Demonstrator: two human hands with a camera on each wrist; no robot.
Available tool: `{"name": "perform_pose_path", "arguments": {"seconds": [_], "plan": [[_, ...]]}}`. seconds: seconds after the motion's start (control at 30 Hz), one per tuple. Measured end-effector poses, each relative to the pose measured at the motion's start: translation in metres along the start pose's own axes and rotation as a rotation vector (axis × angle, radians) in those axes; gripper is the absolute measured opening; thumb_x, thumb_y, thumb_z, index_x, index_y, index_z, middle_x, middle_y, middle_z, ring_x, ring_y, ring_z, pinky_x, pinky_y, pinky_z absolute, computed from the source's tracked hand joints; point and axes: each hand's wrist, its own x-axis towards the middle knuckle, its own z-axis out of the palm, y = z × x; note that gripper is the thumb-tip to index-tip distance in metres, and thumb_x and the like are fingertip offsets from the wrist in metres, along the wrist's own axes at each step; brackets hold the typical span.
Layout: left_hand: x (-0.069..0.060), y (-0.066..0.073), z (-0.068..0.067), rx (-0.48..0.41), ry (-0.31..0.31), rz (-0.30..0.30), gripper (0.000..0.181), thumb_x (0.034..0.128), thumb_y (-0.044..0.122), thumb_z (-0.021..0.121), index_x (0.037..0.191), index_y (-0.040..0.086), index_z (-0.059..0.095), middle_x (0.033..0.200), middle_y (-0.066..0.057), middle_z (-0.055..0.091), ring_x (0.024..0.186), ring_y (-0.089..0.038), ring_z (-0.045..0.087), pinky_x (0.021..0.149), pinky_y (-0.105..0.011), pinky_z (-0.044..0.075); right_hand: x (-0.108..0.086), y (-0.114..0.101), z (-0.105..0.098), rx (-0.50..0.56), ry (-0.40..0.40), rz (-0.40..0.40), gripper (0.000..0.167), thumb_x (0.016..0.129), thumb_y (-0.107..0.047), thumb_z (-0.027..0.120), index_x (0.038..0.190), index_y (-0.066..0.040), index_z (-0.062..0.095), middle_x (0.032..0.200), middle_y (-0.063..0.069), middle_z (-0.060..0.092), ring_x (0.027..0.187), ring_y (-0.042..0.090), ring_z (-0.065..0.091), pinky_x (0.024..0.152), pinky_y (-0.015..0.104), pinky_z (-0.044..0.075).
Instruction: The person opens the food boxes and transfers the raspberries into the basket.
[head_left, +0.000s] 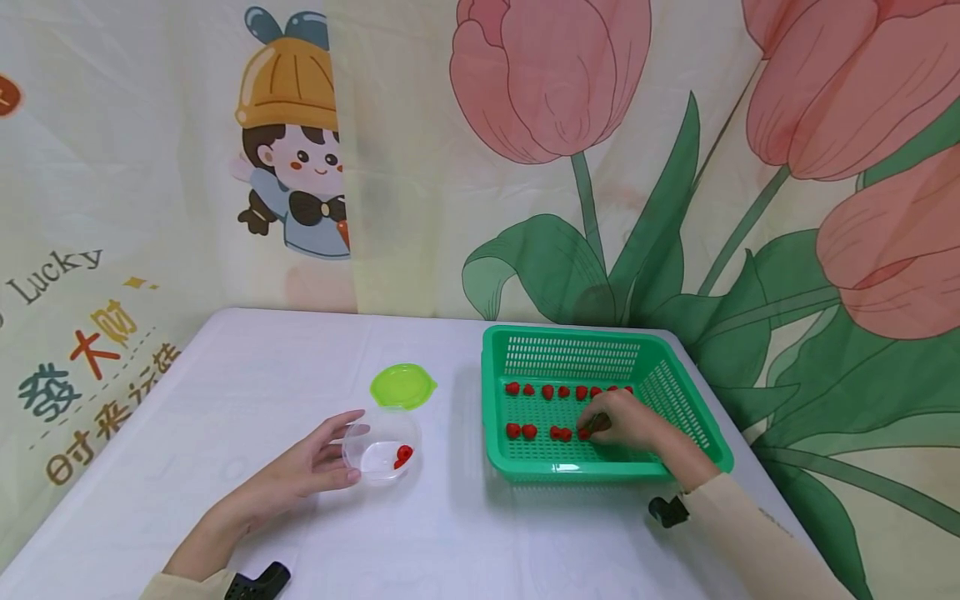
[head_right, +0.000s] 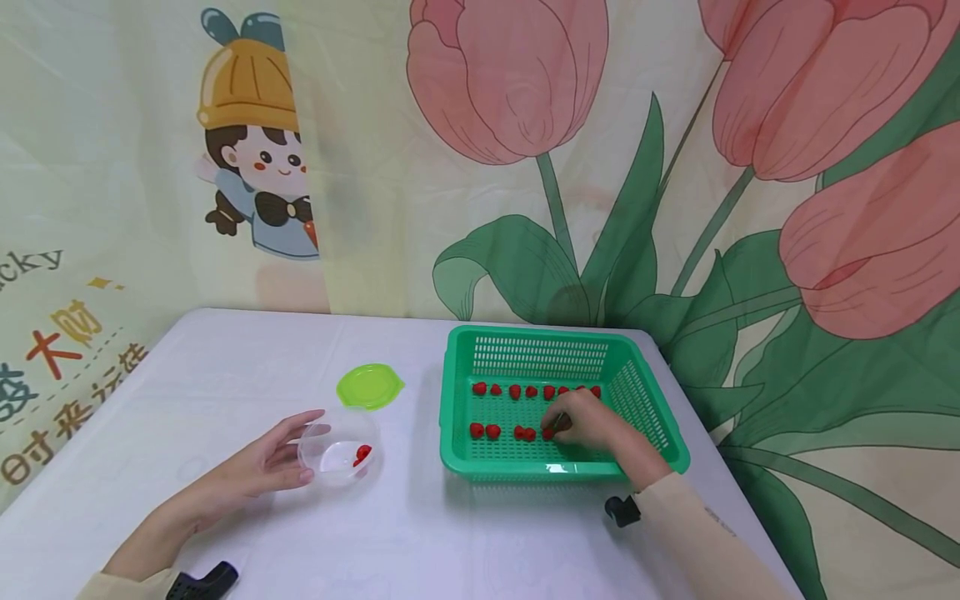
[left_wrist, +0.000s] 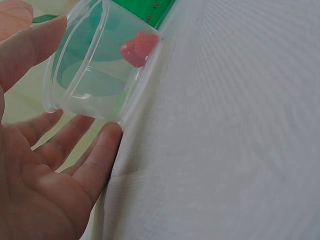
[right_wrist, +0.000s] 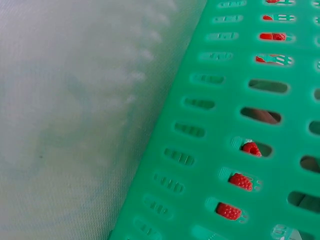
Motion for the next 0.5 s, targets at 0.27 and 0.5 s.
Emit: {"name": "perform_pose_path", "arguments": {"seconds": [0.27, 0.5], "plan": [[-0.0014, -0.0010, -0.0008, 0.009, 0.000, -0.014, 0.088, 0.0986, 0.022, 0.078, 0.168, 0.023, 0.023, 0.169, -0.020, 0.030, 0.149, -0.045, 0.043, 0.099, -0.015, 0.047, 0.0013, -0.0014, 0.0012, 0.007, -0.003, 0.008, 0.024, 0.089, 0.010, 0.077, 0.107, -0.005, 0.082, 0.105, 0.007, 0.079, 0.091, 0.020, 0.078, 0.078, 0.027, 0.062], [0.0003, -0.0007, -0.0006, 0.020, 0.007, -0.042, 0.088, 0.0984, 0.024, 0.078, 0.168, 0.025, 0.024, 0.169, -0.017, 0.030, 0.150, -0.044, 0.042, 0.101, -0.016, 0.046, -0.0004, -0.0010, -0.0019, 0.031, -0.003, -0.008, 0.024, 0.089, 0.008, 0.079, 0.111, -0.004, 0.080, 0.109, 0.010, 0.077, 0.094, 0.024, 0.078, 0.079, 0.027, 0.062]]}}
